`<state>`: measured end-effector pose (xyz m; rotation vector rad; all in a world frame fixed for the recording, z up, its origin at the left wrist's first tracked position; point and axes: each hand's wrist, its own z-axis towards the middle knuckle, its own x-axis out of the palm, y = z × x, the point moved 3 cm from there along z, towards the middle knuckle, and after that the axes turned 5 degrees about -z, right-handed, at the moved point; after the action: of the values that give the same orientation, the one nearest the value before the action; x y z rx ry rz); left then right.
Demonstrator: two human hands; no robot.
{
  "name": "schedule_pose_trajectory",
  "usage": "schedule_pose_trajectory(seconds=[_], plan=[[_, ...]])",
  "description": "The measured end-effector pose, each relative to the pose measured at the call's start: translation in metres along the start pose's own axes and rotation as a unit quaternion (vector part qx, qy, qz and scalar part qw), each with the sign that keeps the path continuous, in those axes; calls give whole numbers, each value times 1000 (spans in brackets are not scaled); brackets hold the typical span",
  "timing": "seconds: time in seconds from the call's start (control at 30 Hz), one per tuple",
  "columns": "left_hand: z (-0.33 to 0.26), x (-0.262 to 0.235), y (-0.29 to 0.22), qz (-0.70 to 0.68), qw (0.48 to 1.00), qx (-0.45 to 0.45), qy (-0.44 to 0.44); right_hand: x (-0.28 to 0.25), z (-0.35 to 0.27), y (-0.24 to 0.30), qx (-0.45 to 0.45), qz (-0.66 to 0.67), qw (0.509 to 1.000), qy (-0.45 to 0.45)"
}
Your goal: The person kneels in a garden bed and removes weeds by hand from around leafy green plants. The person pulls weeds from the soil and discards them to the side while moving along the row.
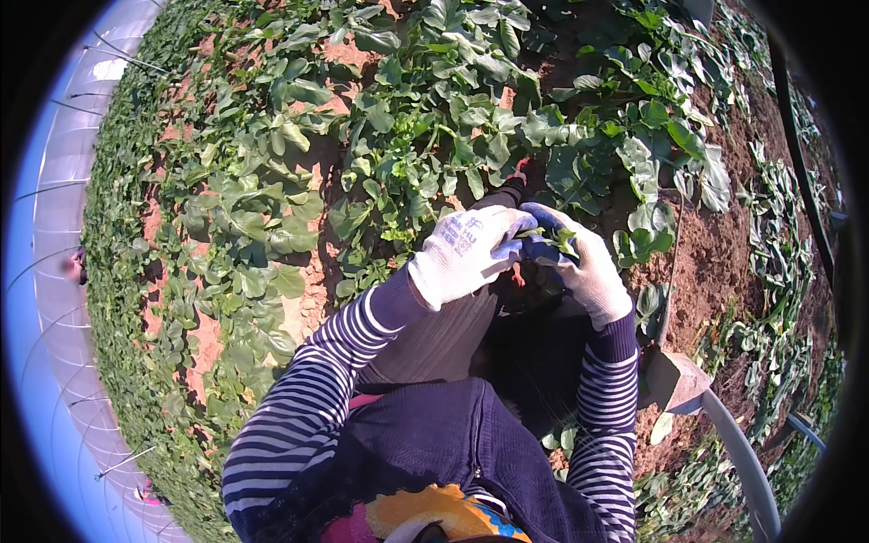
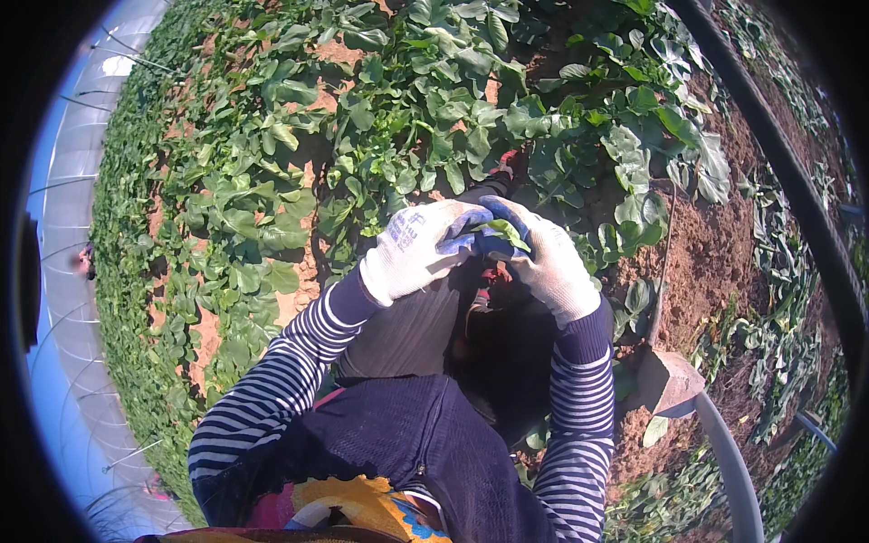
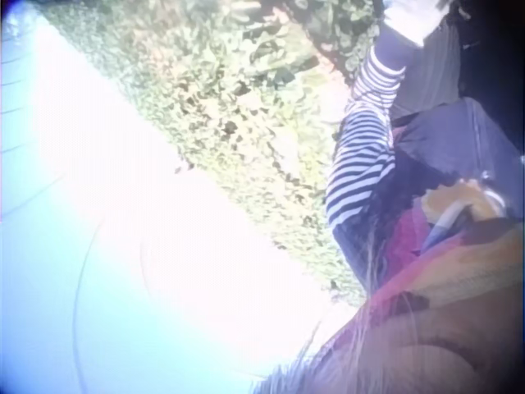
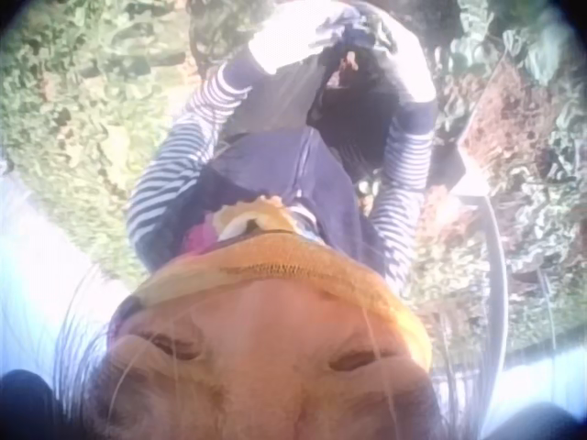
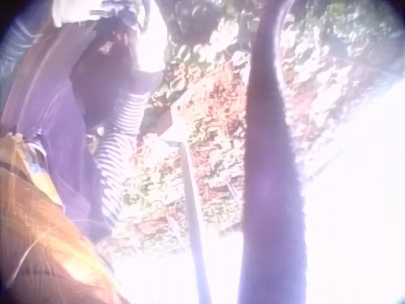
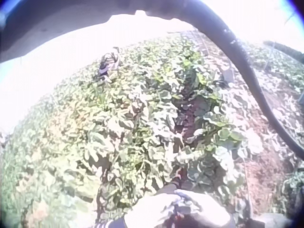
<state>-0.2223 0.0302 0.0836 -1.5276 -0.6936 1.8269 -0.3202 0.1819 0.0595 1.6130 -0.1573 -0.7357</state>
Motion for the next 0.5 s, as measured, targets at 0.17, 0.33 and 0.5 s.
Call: schedule_pose_trajectory(seconds=[0.17,0.33,0.5], plan=[[-6,-25,62,-24,979,-193,-63,-16,-8,-15,96,-3,982,-160],[5,-36,209,247,936,-216,-123,-26,-4,-14,182,176,942,-219],[36,-16,239,281,905,-309,81,-20,-4,-18,151,143,953,-223]])
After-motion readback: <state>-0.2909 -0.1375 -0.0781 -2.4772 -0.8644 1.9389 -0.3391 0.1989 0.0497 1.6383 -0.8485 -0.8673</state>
